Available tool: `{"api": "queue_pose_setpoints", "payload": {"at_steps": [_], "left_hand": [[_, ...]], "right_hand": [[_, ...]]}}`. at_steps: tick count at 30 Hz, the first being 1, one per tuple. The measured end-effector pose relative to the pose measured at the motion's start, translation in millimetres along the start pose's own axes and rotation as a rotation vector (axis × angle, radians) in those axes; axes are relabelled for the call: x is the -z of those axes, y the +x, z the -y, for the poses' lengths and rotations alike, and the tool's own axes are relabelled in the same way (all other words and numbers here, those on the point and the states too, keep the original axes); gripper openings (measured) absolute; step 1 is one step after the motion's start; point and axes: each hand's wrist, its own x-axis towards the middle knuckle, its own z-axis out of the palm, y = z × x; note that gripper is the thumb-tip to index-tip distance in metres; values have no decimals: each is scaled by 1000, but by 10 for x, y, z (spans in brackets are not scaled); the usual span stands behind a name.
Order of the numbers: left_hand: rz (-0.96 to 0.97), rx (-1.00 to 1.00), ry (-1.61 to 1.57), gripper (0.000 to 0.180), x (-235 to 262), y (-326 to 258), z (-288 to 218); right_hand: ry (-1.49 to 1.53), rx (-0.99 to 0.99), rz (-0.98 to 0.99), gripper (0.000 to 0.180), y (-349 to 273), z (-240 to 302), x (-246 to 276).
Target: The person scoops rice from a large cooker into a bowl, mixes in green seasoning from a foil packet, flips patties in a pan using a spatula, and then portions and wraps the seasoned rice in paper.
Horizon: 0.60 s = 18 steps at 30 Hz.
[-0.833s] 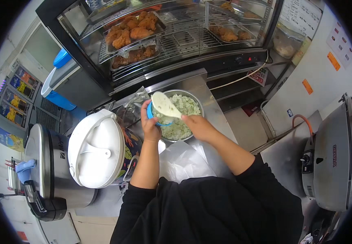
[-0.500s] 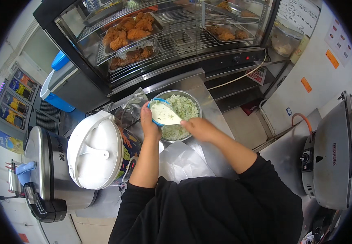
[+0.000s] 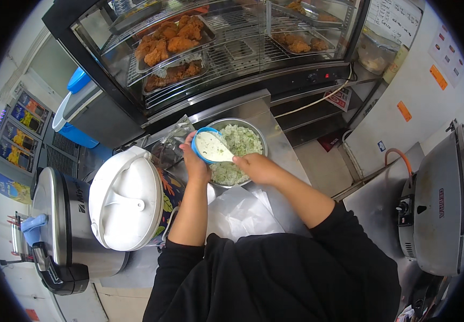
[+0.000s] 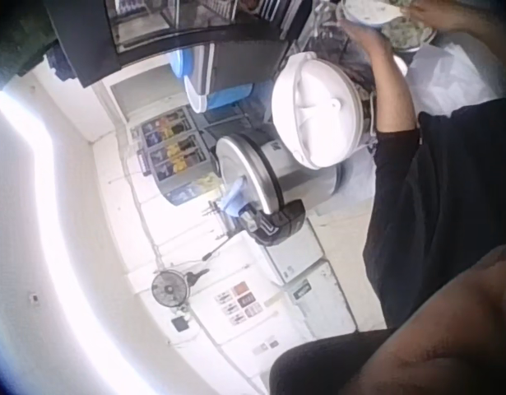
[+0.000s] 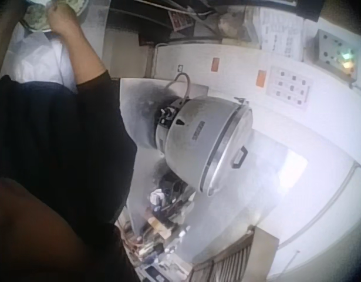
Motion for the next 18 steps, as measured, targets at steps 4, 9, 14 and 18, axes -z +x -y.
{"api": "queue_pose_setpoints", "payload": {"at_steps": [4, 9, 14, 18], "left_hand": [[-108, -48, -58, 63, -70, 56, -48], [-164, 95, -217, 61, -115, 82, -132], [-181, -80, -243, 57, -73, 78, 106], [-132, -351, -105, 40, -174, -13, 167]], "right_hand": [[223, 20, -111, 51, -6, -50, 327], [825, -358, 0, 42, -212, -56, 231], [995, -269, 107, 42, -208, -51, -20], [486, -31, -200, 45, -96, -91, -164]]}}
